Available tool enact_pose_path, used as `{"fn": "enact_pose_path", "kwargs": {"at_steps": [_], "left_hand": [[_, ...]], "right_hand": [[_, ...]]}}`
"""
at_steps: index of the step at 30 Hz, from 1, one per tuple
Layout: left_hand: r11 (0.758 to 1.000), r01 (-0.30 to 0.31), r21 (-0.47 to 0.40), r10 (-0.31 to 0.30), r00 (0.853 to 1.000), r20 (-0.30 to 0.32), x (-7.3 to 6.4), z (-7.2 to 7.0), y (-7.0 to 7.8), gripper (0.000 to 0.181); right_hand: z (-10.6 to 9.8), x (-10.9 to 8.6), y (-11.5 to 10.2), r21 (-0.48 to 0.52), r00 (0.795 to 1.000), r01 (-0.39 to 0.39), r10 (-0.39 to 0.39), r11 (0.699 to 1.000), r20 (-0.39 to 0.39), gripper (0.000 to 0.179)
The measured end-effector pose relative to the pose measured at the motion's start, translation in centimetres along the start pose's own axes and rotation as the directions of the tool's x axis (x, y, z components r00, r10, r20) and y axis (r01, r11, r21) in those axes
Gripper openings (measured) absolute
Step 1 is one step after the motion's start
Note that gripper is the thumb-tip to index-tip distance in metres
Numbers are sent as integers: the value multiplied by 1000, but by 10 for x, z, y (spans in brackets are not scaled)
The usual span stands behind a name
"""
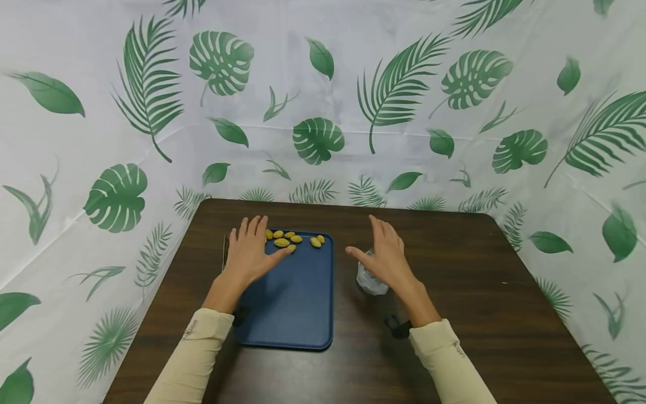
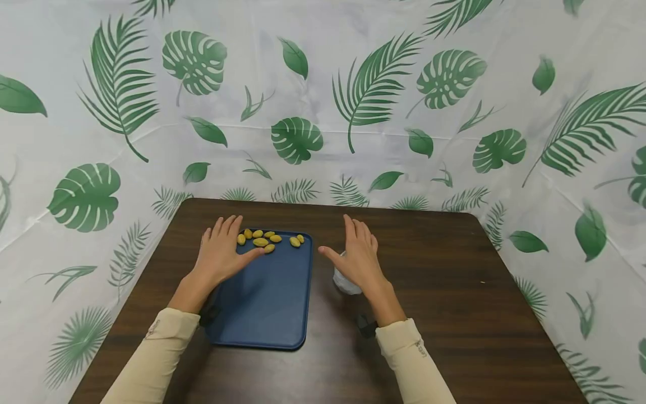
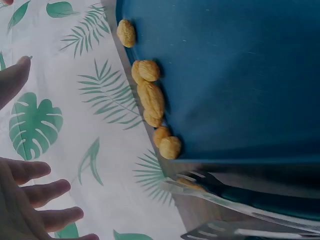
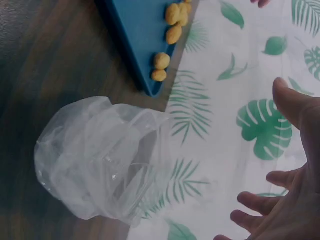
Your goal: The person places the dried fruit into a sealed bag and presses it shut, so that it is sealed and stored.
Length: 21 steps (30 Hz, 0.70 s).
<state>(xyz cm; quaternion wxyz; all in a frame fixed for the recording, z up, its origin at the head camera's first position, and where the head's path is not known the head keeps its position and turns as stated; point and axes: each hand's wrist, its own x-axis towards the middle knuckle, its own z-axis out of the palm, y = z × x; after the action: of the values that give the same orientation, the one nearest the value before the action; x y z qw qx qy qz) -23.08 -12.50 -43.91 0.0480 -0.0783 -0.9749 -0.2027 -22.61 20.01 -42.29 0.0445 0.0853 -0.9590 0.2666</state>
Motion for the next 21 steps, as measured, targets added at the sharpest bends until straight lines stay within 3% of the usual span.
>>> {"fn": "enact_pose_path", "kwargs": {"at_steps": [9, 21], "left_hand": [[1000, 22, 22, -21, 999, -43, -10, -1, -19, 98], [999, 48, 6, -48, 998, -39, -23, 19, -37, 95]], "right_hand": [[7, -10, 13, 8, 1000, -13, 13, 1000, -21, 107], [22, -26, 33, 24, 998, -66, 66, 998, -17, 110]]}}
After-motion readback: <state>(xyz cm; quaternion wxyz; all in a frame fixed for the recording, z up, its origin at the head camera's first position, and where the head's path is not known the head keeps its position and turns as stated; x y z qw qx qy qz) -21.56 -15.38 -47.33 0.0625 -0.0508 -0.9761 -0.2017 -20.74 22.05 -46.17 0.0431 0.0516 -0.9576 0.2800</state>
